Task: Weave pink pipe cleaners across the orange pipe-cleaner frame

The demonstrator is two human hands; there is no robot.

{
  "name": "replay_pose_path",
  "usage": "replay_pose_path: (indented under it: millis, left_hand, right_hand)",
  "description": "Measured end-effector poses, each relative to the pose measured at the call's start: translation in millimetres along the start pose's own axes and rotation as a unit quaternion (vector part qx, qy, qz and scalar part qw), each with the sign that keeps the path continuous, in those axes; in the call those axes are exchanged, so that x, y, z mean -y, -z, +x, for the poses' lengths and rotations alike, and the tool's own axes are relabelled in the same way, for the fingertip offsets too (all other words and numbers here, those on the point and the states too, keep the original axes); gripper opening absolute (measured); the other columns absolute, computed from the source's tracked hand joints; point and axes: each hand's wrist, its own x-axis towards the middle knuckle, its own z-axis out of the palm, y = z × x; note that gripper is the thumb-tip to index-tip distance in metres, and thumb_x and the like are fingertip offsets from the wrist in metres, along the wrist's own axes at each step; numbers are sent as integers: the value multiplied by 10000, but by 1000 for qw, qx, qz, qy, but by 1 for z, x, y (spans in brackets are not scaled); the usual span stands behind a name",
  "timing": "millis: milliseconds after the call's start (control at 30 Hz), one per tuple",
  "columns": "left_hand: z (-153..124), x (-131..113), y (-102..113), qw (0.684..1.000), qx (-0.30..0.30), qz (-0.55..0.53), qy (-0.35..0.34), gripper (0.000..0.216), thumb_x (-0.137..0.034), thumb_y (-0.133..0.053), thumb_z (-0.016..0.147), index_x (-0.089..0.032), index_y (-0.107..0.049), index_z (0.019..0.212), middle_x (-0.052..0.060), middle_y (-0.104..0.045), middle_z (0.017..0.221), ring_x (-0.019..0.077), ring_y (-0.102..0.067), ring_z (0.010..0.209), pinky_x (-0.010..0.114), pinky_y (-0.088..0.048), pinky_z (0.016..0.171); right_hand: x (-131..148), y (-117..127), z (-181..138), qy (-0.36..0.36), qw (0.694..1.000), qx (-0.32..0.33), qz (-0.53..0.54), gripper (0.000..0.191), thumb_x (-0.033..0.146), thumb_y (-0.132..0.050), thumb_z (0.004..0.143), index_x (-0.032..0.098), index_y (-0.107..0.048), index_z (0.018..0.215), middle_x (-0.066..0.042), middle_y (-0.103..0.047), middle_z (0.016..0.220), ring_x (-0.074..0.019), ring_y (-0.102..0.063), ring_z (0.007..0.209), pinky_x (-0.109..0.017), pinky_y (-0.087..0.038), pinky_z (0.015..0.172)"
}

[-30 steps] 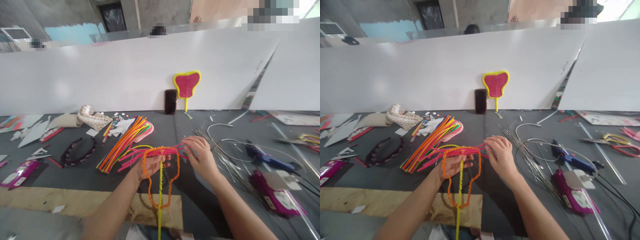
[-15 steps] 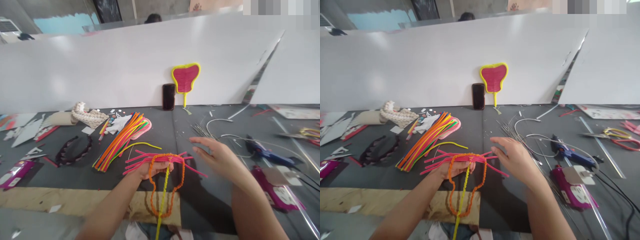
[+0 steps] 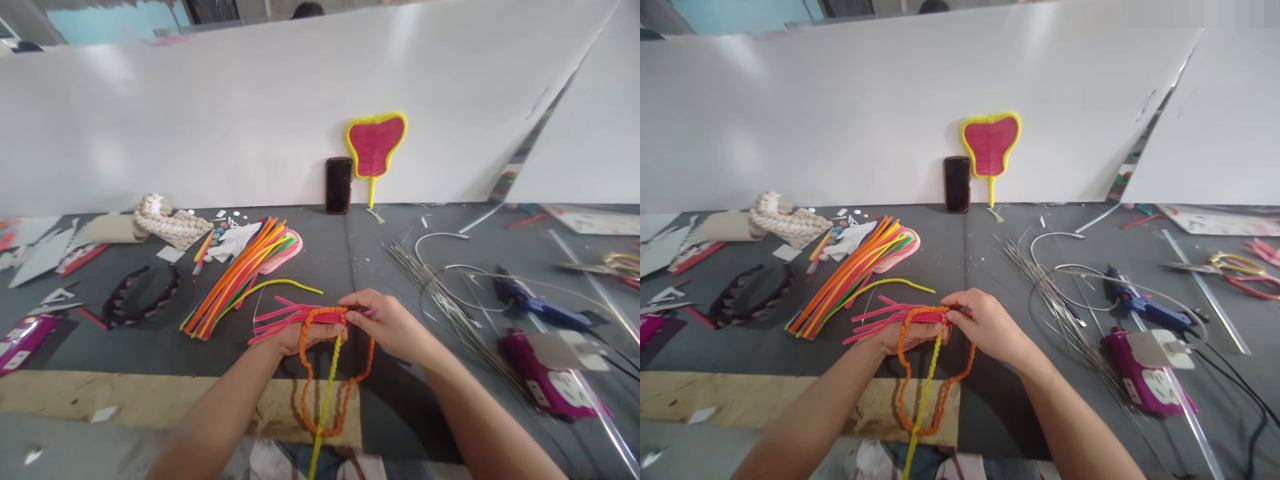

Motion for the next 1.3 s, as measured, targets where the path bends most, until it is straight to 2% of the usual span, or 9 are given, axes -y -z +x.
replay_pose_path:
  millis: [400, 600, 767, 933, 1033, 1133, 1233, 1267, 1300]
  left_hand:
    - [0, -2, 0, 1000, 0, -16, 13, 129, -255, -702, 788, -149, -750, 732, 82, -676, 743, 205, -615, 748, 334, -463, 736]
    - [2, 1, 3, 1000, 2, -20, 21, 146, -310, -729, 774, -166, -748, 761, 70, -686, 763, 183, -625, 748, 313, -491, 758]
    - [3, 4, 7, 999, -2, -15, 36, 278, -390, -805, 680, -145, -737, 793, 80, -696, 772, 171, -651, 741, 307, -521, 760]
    - [0, -2, 22, 998, -48, 25, 25, 261, -341, -828, 636, -151, -735, 790, 93, -725, 785, 206, -688, 755, 331, -555, 742]
    - [-9, -15, 38, 991, -112, 70, -13, 291, -287, -777, 699, -169, -728, 960, 96, -740, 914, 199, -698, 829, 312, -553, 784]
    - [-24, -32, 50, 948, -243, 197, -60, 273, -229, -731, 712, -147, -716, 972, 102, -737, 929, 223, -700, 862, 363, -553, 830]
    - [-41, -40, 44, 899, -328, 276, -90, 242, -184, -642, 761, -178, -703, 995, 79, -721, 1015, 242, -662, 1011, 434, -489, 976]
    - [-45, -40, 37, 874, -349, 320, -107, 263, -163, -606, 781, -197, -699, 1025, 75, -701, 1108, 240, -622, 1105, 433, -435, 1047]
    - [-47, -38, 27, 818, -363, 426, -131, 292, -162, -546, 822, -211, -687, 1072, 73, -676, 1186, 238, -588, 1166, 435, -402, 1081]
  right_hand:
    - [-6, -3, -2, -19, 999, 6, 26, 237, 279, -526, 877, 216, -709, 1014, -43, -742, 962, -186, -673, 904, -305, -504, 831]
    - [-14, 4, -2, -17, 998, 41, 38, 325, 303, -433, 936, 217, -672, 1139, -55, -722, 1096, -187, -667, 976, -319, -506, 871]
    - [-16, 9, -3, -2, 993, 90, 71, 308, 297, -452, 932, 210, -681, 1119, -37, -730, 1041, -176, -659, 931, -301, -496, 841]
    - [-22, 16, -6, -38, 992, 105, 64, 318, 296, -446, 923, 157, -678, 1090, -21, -701, 814, -136, -619, 710, -249, -481, 681]
    - [-31, 23, -7, -39, 995, 95, 17, 319, 285, -435, 918, 165, -691, 1066, -19, -702, 817, -136, -616, 710, -250, -477, 681]
    - [-39, 26, -5, -29, 993, 97, -54, 323, 234, -416, 906, 198, -711, 1034, -21, -727, 888, -153, -642, 789, -260, -481, 725]
    - [-43, 25, -2, -46, 983, 97, -146, 334, 191, -427, 889, 224, -717, 1051, -33, -739, 1007, -180, -663, 891, -275, -480, 783]
    - [-44, 24, -2, -52, 979, 92, -176, 337, 185, -434, 886, 227, -716, 1066, -38, -736, 1046, -191, -664, 926, -281, -479, 804]
    - [-45, 23, -1, -54, 974, 84, -201, 342, 181, -436, 889, 229, -712, 1084, -42, -731, 1077, -200, -662, 962, -288, -476, 830]
